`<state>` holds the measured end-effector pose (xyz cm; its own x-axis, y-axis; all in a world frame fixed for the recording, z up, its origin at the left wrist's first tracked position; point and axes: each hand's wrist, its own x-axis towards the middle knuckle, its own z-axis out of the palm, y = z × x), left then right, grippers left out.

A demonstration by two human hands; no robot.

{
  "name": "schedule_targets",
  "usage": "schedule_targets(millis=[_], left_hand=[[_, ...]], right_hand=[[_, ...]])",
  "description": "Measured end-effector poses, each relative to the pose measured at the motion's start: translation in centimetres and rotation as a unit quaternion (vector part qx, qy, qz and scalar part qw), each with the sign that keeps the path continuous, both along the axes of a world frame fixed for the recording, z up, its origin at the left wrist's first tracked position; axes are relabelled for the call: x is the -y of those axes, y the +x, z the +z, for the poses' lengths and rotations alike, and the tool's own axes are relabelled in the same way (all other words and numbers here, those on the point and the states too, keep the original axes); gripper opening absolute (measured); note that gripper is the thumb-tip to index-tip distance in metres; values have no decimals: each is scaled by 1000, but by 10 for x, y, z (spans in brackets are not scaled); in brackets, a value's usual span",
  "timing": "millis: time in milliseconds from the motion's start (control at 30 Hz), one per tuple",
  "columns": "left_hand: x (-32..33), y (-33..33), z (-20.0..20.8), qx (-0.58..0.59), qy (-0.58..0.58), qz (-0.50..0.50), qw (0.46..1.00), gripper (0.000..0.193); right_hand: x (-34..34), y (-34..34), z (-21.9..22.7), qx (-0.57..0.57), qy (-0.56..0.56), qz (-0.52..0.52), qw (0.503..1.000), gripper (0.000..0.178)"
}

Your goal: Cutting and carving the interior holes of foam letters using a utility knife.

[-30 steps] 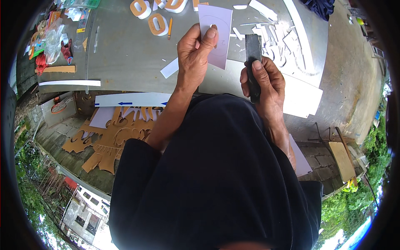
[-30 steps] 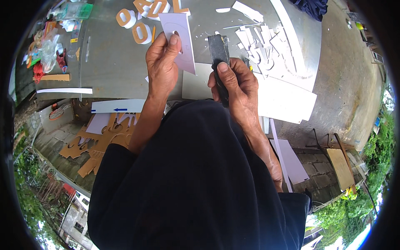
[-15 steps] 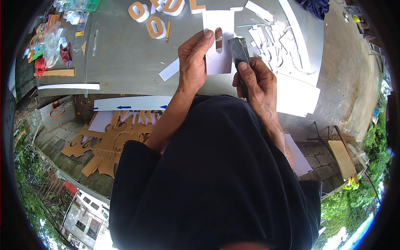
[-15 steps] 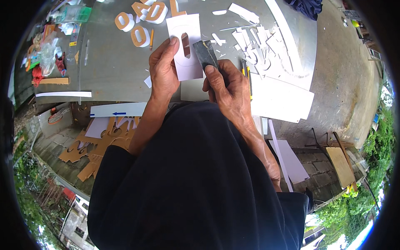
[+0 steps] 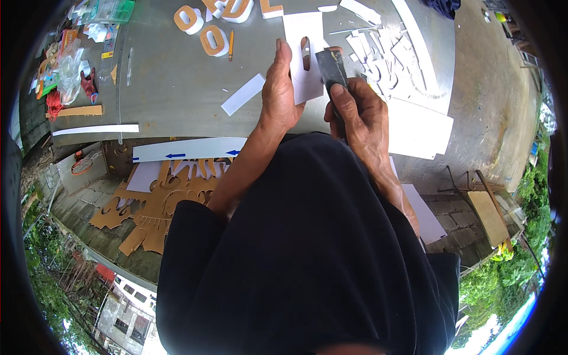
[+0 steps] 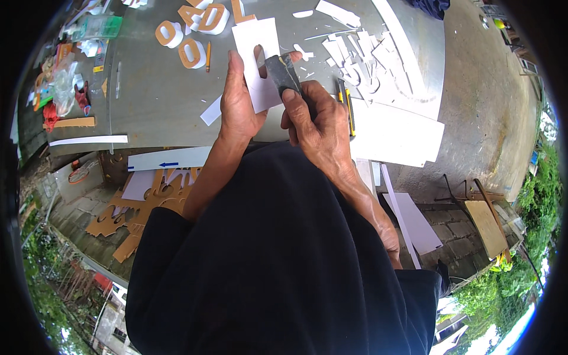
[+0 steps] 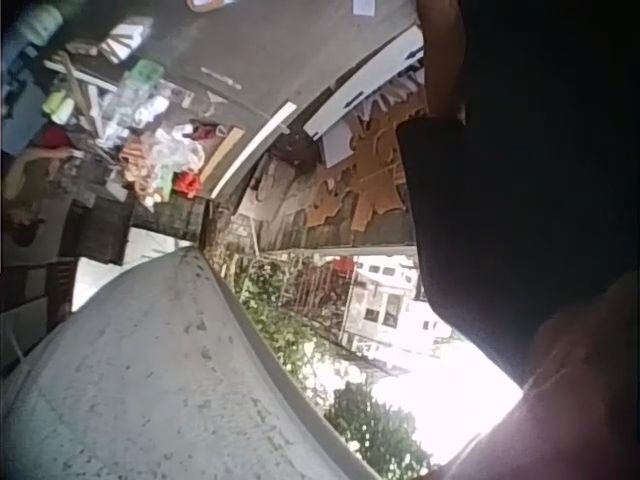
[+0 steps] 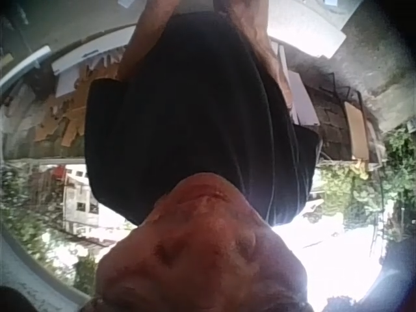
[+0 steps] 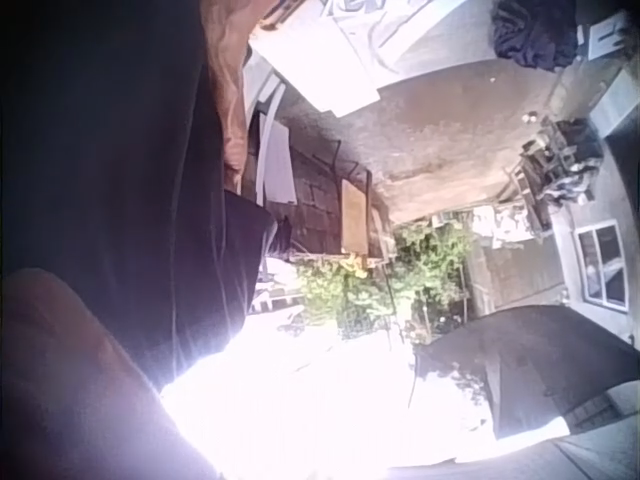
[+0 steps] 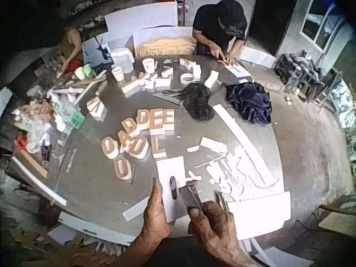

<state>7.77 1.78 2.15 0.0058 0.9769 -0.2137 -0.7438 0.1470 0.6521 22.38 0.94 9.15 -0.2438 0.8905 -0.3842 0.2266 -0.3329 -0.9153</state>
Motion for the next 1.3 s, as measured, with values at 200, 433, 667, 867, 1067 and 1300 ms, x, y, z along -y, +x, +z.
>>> schedule_targets(millis=[200,433,667,867,1067,1300], left_hand=[[-1,-2,12,-26,-2,30,999,78],[3,-3,6,-31,-39,46,998,80],[4,-4,6,-103,35,30,994,79],[10,2,2,-165,-38,80,982,78],[11,10,7,-212,30,85,973,84],[11,11,1,-216,32,65,974,87]], right_hand=[[-5,1,9,96,97,-12,991,28],[-9,-3,17,151,156,59,974,22],[-7,-9,7,185,256,82,945,18],[-5,-14,-3,206,299,94,927,22],[-7,-20,-4,238,337,109,904,18],[-2,-13,-11,133,228,82,961,11]])
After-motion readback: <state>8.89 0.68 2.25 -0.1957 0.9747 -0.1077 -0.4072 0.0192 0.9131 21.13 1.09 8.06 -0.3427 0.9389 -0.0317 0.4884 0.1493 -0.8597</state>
